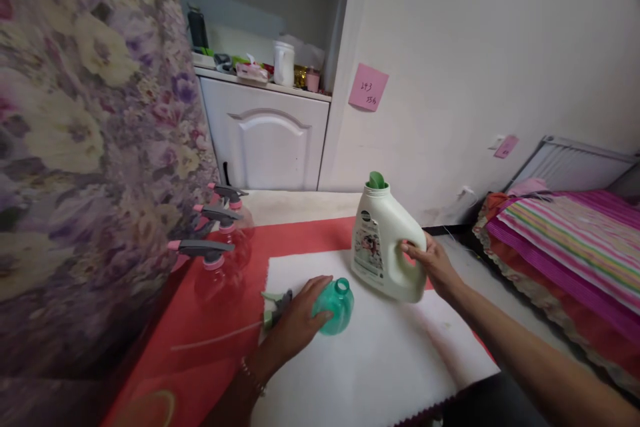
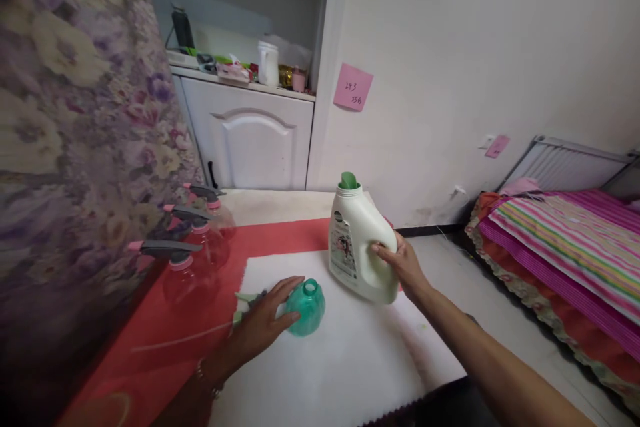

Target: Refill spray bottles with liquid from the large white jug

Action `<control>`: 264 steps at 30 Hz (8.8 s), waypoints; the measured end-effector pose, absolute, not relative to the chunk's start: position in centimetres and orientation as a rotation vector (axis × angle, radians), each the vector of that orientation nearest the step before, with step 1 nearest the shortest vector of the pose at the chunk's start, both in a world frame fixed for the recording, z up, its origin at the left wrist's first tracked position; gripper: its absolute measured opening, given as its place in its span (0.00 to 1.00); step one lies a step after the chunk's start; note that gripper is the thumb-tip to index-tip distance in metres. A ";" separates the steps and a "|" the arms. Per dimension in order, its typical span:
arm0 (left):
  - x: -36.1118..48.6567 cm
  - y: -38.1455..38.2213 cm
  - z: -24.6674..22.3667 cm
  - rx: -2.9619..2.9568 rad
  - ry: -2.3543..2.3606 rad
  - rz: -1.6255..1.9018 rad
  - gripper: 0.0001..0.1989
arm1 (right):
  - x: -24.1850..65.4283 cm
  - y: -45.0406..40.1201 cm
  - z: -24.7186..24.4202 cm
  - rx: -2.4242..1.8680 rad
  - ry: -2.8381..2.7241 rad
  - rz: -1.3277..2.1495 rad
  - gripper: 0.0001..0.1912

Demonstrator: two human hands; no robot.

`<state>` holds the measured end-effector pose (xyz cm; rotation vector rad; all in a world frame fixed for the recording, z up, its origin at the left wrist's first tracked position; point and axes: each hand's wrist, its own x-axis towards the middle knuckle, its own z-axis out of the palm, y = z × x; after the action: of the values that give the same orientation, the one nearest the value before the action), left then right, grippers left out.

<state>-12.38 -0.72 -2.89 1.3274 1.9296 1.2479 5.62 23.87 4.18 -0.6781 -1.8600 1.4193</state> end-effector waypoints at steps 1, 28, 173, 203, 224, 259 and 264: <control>-12.3 -0.7 -2.9 1.306 1.930 1.236 0.30 | 4.8 23.8 3.3 -0.669 -1.828 1.422 0.22; -16.0 -3.0 -2.0 1.473 2.105 0.952 0.16 | 10.2 15.9 -8.8 -0.823 -1.977 1.246 0.22; 0.6 3.6 -2.5 0.936 2.059 1.905 0.16 | 9.4 13.4 -8.0 -0.457 -2.005 1.304 0.35; 0.4 3.2 1.5 0.881 2.232 1.897 0.12 | 7.3 13.9 -1.8 -0.338 -2.049 1.235 0.09; -0.4 4.7 1.3 0.854 2.099 1.834 0.13 | 7.4 14.2 -3.5 -0.262 -1.904 1.446 0.14; -0.8 4.8 1.7 0.860 2.057 1.833 0.17 | 7.6 15.1 -2.0 -0.198 -1.969 1.492 0.07; -1.2 5.2 1.6 0.862 2.046 1.825 0.18 | 7.5 15.3 -2.2 -0.207 -1.969 1.560 0.08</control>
<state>-1.19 5.21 1.63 0.8623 2.0456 1.8245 7.48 15.31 -2.22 -0.2073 -1.9688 1.5596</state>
